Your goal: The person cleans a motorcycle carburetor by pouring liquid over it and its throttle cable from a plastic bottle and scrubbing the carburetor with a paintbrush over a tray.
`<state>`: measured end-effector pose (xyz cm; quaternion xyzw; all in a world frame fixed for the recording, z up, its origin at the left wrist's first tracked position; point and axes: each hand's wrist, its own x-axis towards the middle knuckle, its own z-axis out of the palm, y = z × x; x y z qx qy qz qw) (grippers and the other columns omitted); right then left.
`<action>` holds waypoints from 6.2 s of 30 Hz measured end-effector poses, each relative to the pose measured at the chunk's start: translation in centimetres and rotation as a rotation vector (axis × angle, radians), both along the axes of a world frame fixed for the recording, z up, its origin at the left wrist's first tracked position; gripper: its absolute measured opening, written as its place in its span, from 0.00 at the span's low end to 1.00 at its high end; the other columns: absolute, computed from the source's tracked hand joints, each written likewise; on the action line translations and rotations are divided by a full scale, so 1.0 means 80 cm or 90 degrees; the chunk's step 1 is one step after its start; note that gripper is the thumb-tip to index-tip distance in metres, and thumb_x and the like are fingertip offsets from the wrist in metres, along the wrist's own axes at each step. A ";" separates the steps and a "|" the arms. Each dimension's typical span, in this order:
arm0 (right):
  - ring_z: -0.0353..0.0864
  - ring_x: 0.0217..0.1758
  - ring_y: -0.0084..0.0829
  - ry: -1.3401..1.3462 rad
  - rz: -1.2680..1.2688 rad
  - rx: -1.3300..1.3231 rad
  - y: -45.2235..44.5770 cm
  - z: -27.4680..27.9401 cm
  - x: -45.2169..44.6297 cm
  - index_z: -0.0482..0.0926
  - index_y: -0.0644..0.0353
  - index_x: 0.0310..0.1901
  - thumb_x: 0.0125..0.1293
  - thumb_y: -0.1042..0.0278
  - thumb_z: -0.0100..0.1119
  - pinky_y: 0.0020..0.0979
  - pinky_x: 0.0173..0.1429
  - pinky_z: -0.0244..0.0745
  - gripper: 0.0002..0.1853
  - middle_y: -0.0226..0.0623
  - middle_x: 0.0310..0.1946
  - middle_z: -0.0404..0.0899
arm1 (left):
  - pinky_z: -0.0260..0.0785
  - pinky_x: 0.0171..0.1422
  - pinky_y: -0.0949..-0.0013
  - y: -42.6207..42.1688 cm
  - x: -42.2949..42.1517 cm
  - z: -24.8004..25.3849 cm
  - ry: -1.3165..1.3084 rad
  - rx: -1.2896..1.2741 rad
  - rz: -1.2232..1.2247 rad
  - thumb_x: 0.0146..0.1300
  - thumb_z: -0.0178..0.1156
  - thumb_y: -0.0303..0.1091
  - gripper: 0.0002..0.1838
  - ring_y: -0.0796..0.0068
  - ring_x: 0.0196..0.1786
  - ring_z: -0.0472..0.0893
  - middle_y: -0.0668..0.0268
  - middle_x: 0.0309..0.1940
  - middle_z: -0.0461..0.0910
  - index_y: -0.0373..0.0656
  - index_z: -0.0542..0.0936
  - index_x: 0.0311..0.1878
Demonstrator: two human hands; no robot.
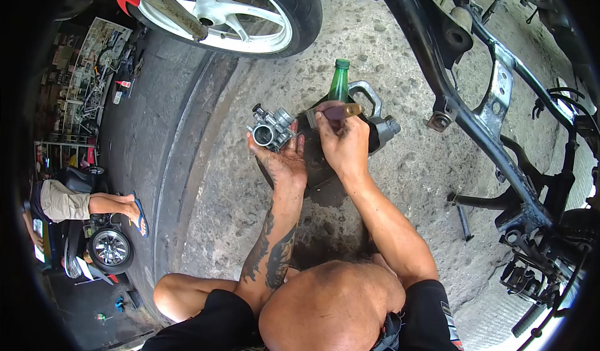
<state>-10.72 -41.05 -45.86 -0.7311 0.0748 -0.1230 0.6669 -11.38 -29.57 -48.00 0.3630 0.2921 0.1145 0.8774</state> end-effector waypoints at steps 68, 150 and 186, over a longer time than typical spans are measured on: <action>0.40 0.77 0.37 -0.219 0.544 -1.170 -0.009 -0.074 0.039 0.69 0.49 0.63 0.67 0.60 0.42 0.53 0.76 0.26 0.22 0.33 0.70 0.55 | 0.75 0.55 0.48 0.059 0.012 -0.028 -0.094 -0.283 -0.046 0.60 0.59 0.54 0.27 0.59 0.42 0.79 0.55 0.38 0.78 0.35 0.75 0.44; 0.78 0.49 0.47 -0.226 0.231 -0.152 0.037 0.202 0.011 0.62 0.72 0.60 0.54 0.59 0.67 0.52 0.57 0.73 0.37 0.55 0.47 0.74 | 0.67 0.61 0.58 0.017 0.028 -0.059 -0.324 -0.344 -0.423 0.62 0.57 0.51 0.27 0.66 0.52 0.76 0.64 0.51 0.77 0.46 0.72 0.60; 0.79 0.50 0.52 -0.191 0.166 -0.059 0.015 0.173 -0.001 0.64 0.69 0.59 0.51 0.65 0.70 0.49 0.58 0.73 0.36 0.55 0.49 0.75 | 0.71 0.42 0.70 0.016 0.034 -0.034 -0.186 0.606 -0.190 0.51 0.68 0.37 0.26 0.69 0.35 0.77 0.62 0.37 0.78 0.45 0.78 0.55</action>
